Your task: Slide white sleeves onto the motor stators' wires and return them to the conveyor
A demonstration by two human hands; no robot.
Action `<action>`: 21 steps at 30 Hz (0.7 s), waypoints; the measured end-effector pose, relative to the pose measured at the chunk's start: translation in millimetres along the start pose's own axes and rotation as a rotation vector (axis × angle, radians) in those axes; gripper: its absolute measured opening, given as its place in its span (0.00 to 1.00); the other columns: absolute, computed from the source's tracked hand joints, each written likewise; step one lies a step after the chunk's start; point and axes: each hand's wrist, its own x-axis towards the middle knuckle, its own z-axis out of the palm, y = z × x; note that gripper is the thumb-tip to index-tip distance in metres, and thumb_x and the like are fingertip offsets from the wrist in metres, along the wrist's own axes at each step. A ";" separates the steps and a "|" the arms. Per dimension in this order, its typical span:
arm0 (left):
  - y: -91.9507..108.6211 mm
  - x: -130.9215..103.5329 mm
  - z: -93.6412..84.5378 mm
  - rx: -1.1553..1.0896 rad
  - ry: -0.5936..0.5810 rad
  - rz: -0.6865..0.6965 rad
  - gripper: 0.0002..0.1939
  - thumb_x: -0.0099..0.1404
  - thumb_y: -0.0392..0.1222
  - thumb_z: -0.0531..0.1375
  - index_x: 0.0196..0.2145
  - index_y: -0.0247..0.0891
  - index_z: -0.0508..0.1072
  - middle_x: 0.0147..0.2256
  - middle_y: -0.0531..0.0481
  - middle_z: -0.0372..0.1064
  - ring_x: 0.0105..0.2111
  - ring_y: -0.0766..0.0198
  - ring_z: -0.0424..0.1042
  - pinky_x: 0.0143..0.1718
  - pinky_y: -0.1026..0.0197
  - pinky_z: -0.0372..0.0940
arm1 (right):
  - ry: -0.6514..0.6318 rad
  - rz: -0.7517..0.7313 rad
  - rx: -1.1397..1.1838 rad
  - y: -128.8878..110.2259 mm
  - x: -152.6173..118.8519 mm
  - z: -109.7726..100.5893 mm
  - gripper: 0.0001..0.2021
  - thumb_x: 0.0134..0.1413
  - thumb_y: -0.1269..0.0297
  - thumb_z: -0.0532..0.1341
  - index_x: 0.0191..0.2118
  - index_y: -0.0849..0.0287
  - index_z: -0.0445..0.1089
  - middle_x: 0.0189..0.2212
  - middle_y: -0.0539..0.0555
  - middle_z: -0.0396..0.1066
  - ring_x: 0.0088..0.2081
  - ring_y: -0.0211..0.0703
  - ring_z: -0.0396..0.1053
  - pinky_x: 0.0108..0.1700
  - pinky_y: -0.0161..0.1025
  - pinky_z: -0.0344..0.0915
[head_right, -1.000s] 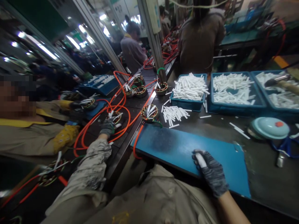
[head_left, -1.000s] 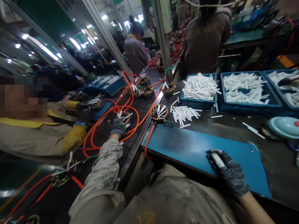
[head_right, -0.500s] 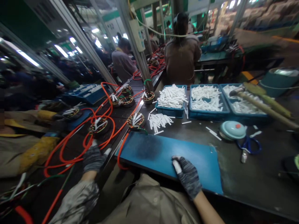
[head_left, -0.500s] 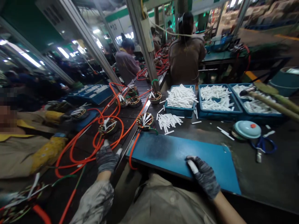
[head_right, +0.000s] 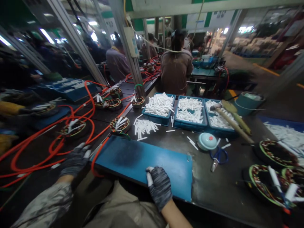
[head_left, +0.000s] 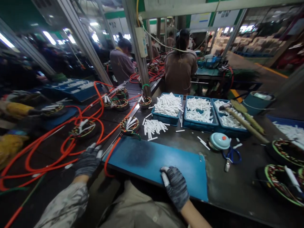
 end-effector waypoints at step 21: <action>44.5 73.6 -15.4 0.180 -0.076 0.020 0.28 0.64 0.40 0.49 0.60 0.33 0.71 0.67 0.33 0.58 0.66 0.41 0.57 0.65 0.39 0.53 | 0.047 -0.062 -0.130 -0.9 -1.9 11.3 0.11 0.67 0.68 0.54 0.45 0.53 0.74 0.34 0.52 0.79 0.36 0.44 0.76 0.43 0.39 0.72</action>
